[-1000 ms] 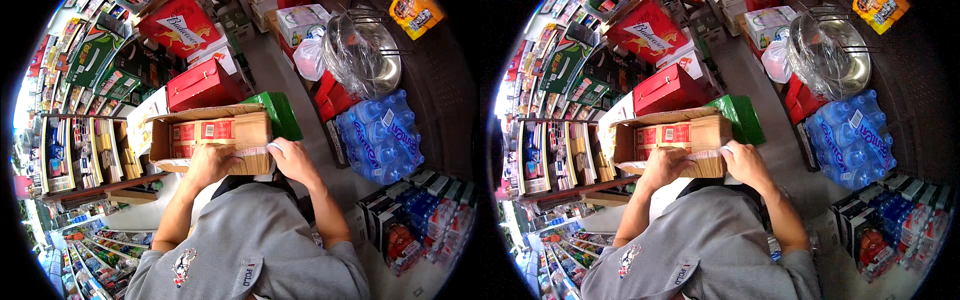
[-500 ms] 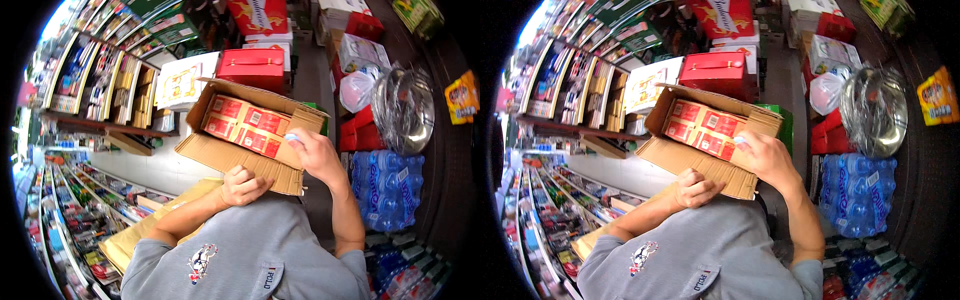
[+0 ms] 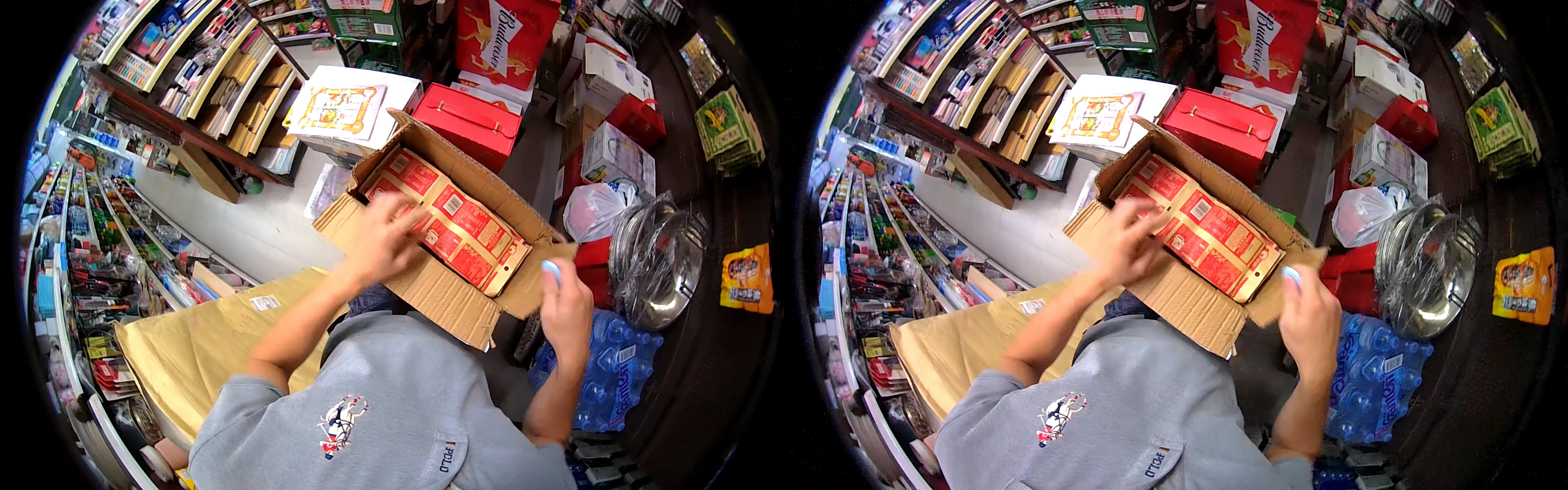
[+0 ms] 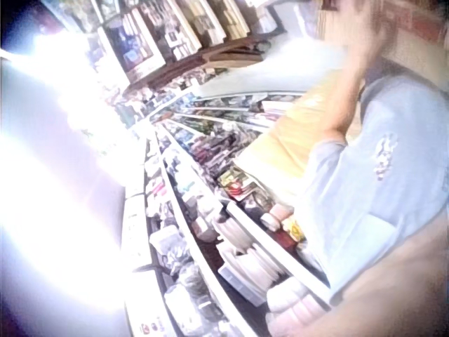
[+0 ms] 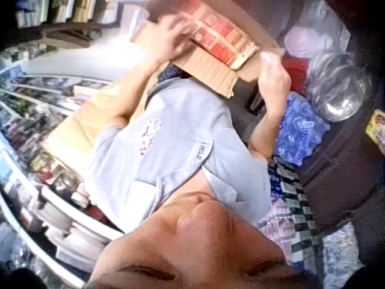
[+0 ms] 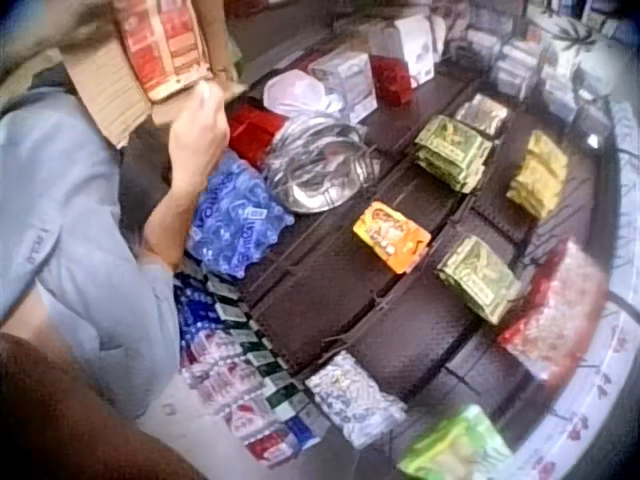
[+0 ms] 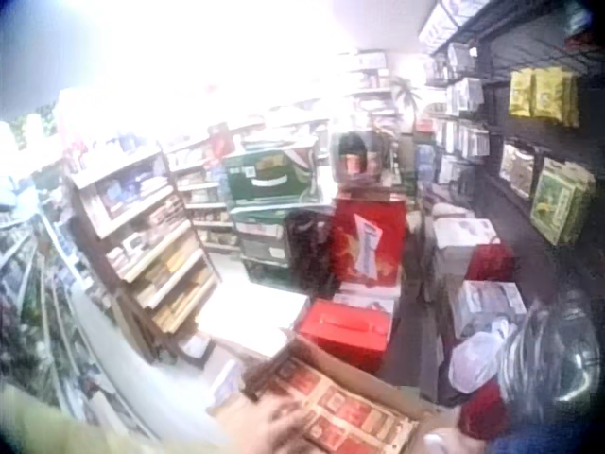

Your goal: The person retrieves a box from outside the store and brings it inside. They open the box and remove multiple red snack packages, placing them onto a shelf in the store aisle.

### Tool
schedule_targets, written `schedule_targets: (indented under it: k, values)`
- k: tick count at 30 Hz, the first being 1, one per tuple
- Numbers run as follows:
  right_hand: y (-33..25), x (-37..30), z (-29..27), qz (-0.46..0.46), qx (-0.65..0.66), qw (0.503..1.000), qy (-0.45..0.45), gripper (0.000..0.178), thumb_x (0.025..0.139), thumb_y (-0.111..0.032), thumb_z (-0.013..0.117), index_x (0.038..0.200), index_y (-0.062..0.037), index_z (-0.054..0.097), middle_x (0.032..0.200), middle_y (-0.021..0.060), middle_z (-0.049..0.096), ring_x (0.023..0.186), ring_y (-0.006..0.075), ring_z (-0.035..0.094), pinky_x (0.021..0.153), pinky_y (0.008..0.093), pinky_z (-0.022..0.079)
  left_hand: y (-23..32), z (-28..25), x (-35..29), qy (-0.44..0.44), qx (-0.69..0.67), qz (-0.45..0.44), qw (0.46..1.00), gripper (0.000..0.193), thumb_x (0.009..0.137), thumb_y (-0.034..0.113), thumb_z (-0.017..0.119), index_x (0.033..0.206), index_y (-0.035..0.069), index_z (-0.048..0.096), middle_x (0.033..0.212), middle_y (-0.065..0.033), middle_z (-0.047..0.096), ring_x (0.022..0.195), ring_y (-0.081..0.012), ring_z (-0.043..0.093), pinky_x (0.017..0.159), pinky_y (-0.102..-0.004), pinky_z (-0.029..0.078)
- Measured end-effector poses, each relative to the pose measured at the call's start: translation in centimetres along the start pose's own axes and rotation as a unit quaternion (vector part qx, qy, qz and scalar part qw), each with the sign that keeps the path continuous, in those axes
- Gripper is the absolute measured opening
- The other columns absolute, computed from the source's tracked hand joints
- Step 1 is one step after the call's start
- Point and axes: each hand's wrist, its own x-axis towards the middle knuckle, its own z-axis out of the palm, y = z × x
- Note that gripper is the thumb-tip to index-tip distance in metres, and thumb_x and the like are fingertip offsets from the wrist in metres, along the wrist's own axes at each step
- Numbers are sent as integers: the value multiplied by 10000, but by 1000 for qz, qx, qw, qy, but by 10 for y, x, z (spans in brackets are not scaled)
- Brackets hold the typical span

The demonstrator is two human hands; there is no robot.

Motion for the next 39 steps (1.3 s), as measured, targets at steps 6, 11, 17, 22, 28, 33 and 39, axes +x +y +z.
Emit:
schedule_targets:
  k: [6,11,17,22,28,33,39]
  values:
    - [42,-36,19,120,214,959,142,264,1051,-251,460,1044,-7,561,750,33,566,685,101,508,636,252,400,-34,-33,31,-6,229,-89,969,777,751,240,776,1401,-16,436,1569,-248,236,1422,-418,280,1155,-466,277]
    - [35,-39,38,110,225,941,227,266,1051,-246,440,1033,-3,548,729,34,541,673,107,493,638,249,397,-43,-23,26,-45,259,-145,954,1100,688,475,796,1501,-44,268,1596,-265,166,1490,-411,138,1186,-487,187]
    - [91,-67,78,152,502,788,323,240,1051,-244,422,1030,-29,526,815,40,516,727,121,463,706,248,388,-85,-34,26,-148,210,-198,946,1070,747,546,738,1501,-46,264,1542,-272,291,1420,-398,315,1124,-483,308]
    - [120,-76,157,267,637,642,334,228,1042,-248,447,1055,-50,557,934,50,547,877,161,505,834,301,394,-102,-45,47,-207,-74,-297,929,662,911,307,632,1458,22,393,1234,-293,606,1149,-423,590,963,-447,466]
    - [108,-58,138,323,630,665,240,285,1045,-315,455,1105,-59,564,942,48,571,918,187,529,888,360,405,-107,-45,40,-127,87,-121,981,598,867,207,681,1399,27,475,1157,-249,645,1070,-416,619,908,-443,491]
    - [110,-72,61,325,449,750,360,273,1036,-307,476,1134,-61,542,964,78,640,943,187,584,827,382,437,-62,-73,88,-265,118,36,956,483,805,230,738,1239,55,617,1149,-181,650,1049,-361,628,858,-438,510]
    - [61,-53,-2,195,347,818,416,340,1077,-252,409,1284,4,493,919,66,612,849,122,559,753,281,470,-10,-4,105,-404,-31,242,882,659,837,244,682,1372,-62,446,1349,-231,517,1279,-374,490,1071,-455,410]
